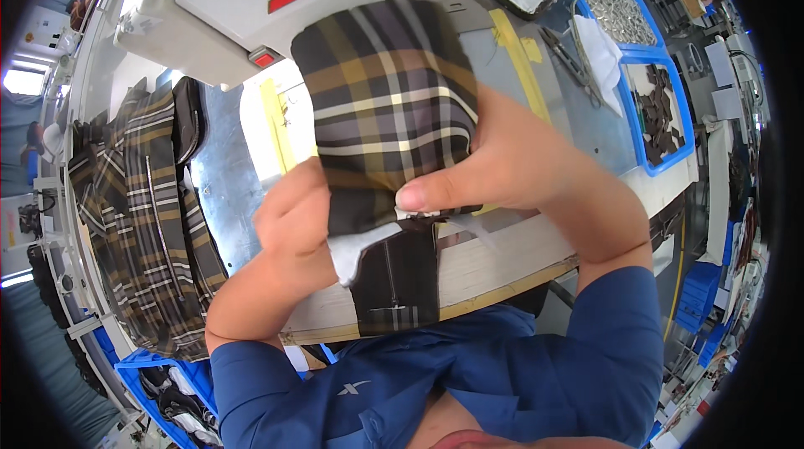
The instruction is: The person sews zippers onto plaid fabric pouches using an industrial sewing machine. They align the zipper with the fabric edge, guide the material under the needle, and stitch the seam. The person handles multiple pouches sequentially, flipping them to sew different sides and inspecting the work.
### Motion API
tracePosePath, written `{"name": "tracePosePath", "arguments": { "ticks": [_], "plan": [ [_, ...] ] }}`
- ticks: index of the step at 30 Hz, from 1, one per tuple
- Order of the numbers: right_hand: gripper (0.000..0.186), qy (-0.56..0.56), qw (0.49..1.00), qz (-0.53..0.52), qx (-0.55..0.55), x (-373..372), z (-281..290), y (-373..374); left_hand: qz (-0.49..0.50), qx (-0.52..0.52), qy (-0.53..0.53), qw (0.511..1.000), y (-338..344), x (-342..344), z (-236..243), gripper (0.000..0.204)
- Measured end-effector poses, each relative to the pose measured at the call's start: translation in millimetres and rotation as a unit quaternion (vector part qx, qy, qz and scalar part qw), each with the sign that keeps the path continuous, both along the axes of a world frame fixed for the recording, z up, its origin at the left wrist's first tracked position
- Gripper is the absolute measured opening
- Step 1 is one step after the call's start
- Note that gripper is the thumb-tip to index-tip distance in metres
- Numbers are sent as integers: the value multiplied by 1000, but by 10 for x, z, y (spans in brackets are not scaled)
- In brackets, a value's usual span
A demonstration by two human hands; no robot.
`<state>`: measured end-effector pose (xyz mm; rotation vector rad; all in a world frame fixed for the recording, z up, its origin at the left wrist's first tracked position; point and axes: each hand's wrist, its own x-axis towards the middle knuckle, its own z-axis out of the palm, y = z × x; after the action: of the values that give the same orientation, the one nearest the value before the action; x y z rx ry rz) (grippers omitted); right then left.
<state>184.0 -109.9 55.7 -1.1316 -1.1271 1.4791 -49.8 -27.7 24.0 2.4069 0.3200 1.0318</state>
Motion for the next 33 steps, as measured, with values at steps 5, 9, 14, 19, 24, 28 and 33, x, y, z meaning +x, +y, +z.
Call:
{"name": "tracePosePath", "arguments": {
  "ticks": [5, 9, 14, 19, 24, 28, 33],
  "plan": [
    [51, -40, 999, 0, -14, -22, 121, -38, 53, 310, -64, 947, -25, -49, -1, 37],
    [59, -58, 998, 5, 6, -40, -4, -25, 12, 351, -19, 936, -141, -50, 5, 30],
    [46, -51, 999, 0, 6, -57, 70, -35, 28, 322, -39, 946, -135, -1, -36, 32],
    [44, -106, 989, -15, 107, -69, -33, -58, 26, 317, 13, 948, -179, -70, 27, 35],
    [46, -139, 985, 2, 105, -60, 19, -78, -23, 376, 13, 926, -203, -101, 32, 33],
    [55, -133, 988, 39, 62, -46, -56, 37, -35, 426, -26, 904, -128, -65, 30, 26],
    [48, -65, 997, 35, 33, -96, -179, 54, -58, 448, -40, 891, -55, -71, 45, 16]
  ]
}}
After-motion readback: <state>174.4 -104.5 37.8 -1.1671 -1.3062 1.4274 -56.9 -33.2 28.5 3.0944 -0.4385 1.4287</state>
